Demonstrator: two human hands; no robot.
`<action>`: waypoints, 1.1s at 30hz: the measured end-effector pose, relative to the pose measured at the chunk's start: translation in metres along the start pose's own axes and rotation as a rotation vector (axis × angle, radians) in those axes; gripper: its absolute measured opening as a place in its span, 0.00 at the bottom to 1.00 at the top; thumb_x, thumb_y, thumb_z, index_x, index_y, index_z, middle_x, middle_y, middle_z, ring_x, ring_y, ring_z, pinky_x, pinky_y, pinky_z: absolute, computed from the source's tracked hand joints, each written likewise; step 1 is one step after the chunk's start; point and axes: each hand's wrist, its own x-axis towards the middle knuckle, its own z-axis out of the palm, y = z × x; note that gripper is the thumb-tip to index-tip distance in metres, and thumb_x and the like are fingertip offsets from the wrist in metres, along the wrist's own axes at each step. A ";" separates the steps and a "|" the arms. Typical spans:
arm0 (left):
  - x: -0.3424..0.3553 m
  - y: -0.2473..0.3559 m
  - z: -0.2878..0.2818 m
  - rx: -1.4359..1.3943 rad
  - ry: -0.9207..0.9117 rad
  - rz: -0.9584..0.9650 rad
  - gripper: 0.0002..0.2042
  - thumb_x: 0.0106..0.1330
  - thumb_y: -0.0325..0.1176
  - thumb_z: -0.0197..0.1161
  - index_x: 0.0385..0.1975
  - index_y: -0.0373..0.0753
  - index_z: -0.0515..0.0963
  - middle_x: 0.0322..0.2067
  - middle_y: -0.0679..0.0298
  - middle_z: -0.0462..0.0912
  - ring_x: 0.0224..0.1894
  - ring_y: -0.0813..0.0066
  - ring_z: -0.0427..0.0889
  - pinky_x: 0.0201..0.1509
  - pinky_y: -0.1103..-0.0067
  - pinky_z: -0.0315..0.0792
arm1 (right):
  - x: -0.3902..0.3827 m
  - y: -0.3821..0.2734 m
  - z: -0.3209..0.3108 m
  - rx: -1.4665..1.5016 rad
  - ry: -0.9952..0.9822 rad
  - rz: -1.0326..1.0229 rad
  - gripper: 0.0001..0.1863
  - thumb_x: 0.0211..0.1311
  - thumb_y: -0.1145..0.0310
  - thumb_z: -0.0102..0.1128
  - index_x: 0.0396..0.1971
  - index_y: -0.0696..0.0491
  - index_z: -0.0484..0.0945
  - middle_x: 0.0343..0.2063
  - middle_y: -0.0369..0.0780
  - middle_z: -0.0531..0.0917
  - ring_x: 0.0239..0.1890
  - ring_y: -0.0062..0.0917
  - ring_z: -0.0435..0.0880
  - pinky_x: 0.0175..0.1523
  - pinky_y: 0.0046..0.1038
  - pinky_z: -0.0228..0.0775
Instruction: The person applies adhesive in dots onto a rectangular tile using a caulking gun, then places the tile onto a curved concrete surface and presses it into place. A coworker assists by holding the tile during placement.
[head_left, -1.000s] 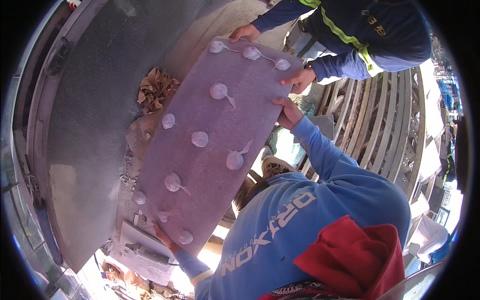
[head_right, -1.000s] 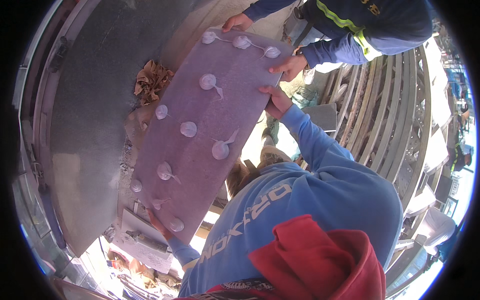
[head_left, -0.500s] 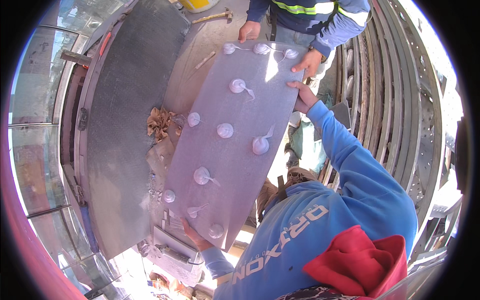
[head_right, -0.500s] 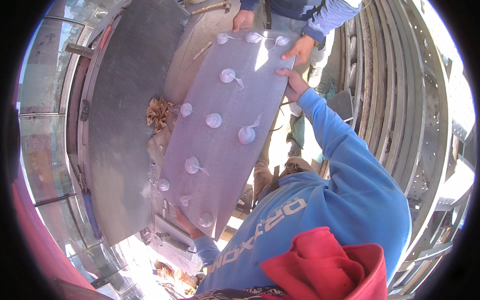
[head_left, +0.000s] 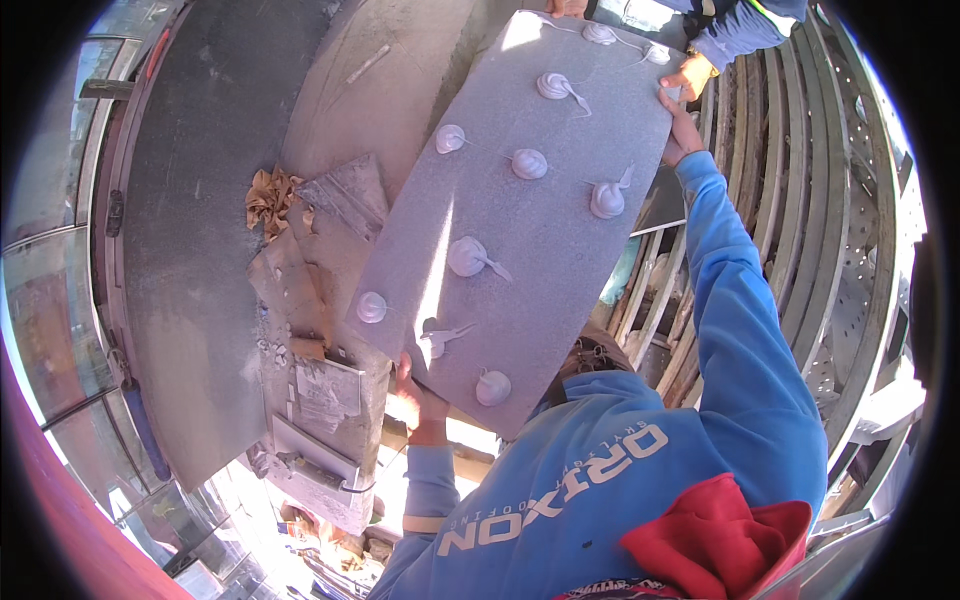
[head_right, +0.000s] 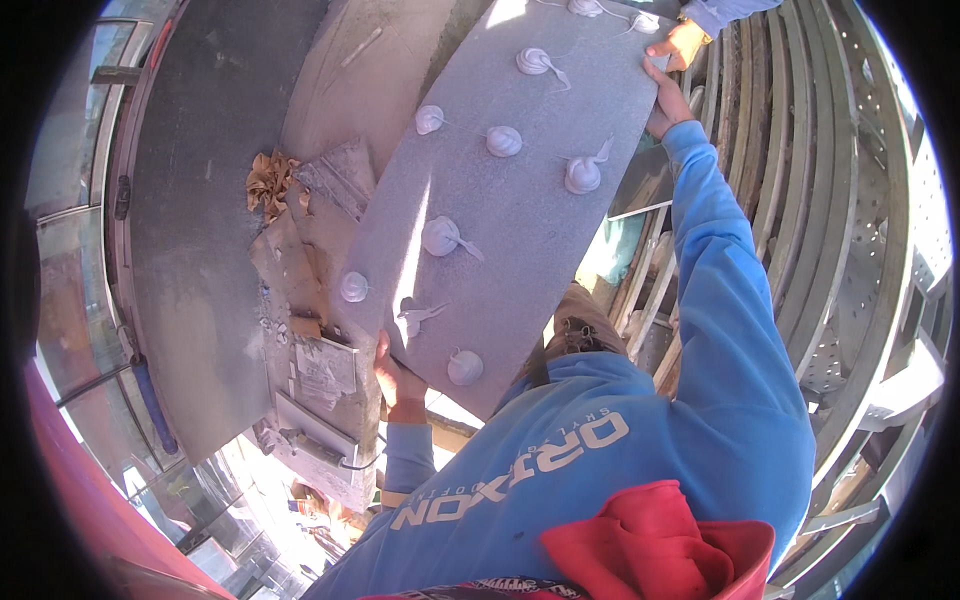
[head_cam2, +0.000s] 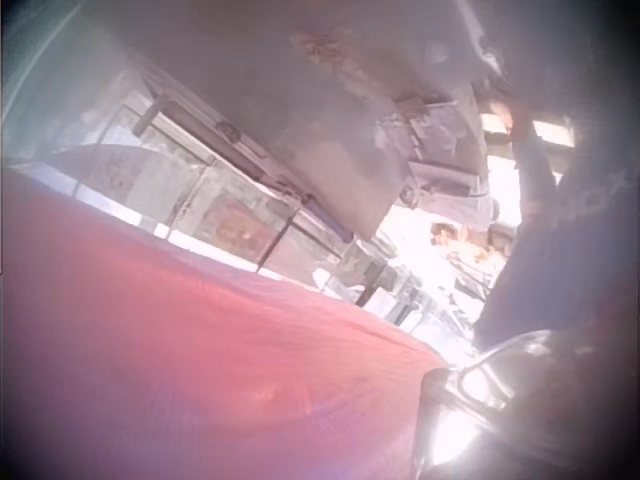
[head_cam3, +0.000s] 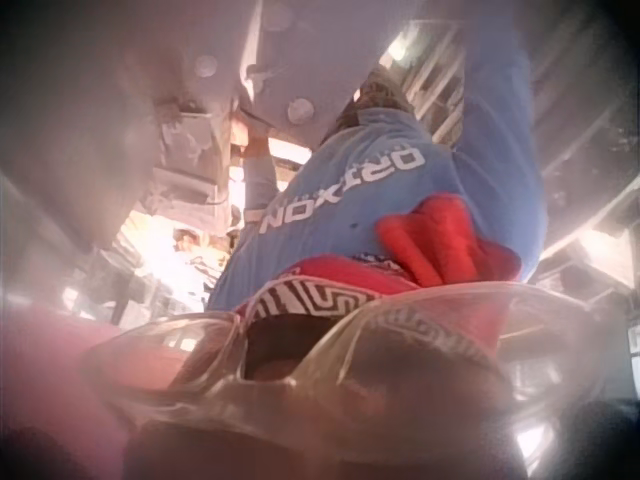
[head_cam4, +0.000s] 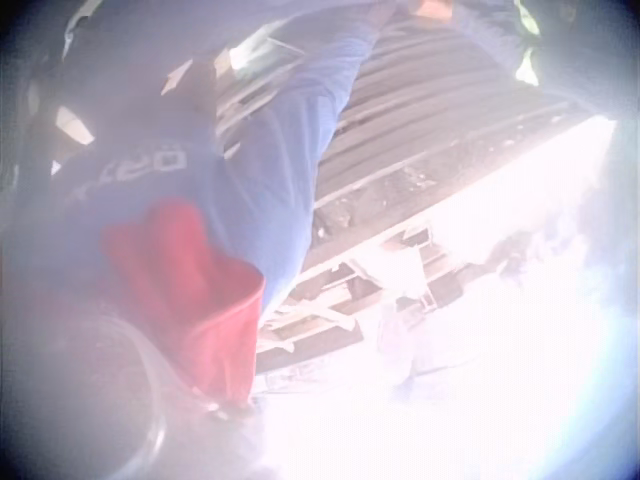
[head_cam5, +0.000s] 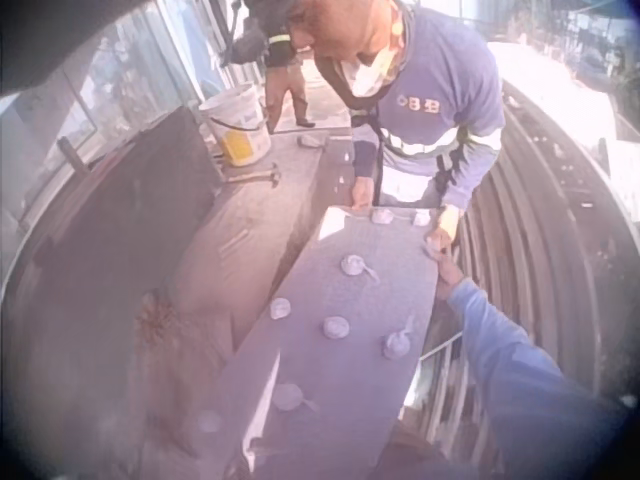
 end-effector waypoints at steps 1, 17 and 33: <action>0.002 -0.008 -0.001 -0.017 -0.044 -0.029 0.30 0.73 0.48 0.53 0.68 0.37 0.59 0.65 0.53 0.65 0.66 0.55 0.67 0.68 0.57 0.65 | 0.007 -0.003 -0.003 -0.038 0.025 0.005 0.33 0.69 0.49 0.57 0.65 0.56 0.65 0.63 0.46 0.73 0.62 0.38 0.74 0.68 0.42 0.63; 0.148 -0.182 -0.054 0.017 -0.238 -0.181 0.36 0.72 0.62 0.44 0.73 0.45 0.53 0.71 0.58 0.58 0.72 0.56 0.57 0.75 0.53 0.53 | -0.024 0.151 -0.122 0.079 -0.199 0.143 0.46 0.69 0.30 0.31 0.70 0.56 0.58 0.60 0.45 0.76 0.57 0.35 0.79 0.62 0.37 0.69; 0.407 -0.243 -0.171 0.012 0.045 -0.087 0.33 0.71 0.63 0.45 0.65 0.42 0.65 0.64 0.59 0.69 0.67 0.58 0.68 0.73 0.60 0.61 | 0.128 0.438 -0.157 0.382 -0.219 0.338 0.26 0.78 0.56 0.40 0.70 0.52 0.59 0.60 0.40 0.76 0.54 0.32 0.82 0.59 0.39 0.76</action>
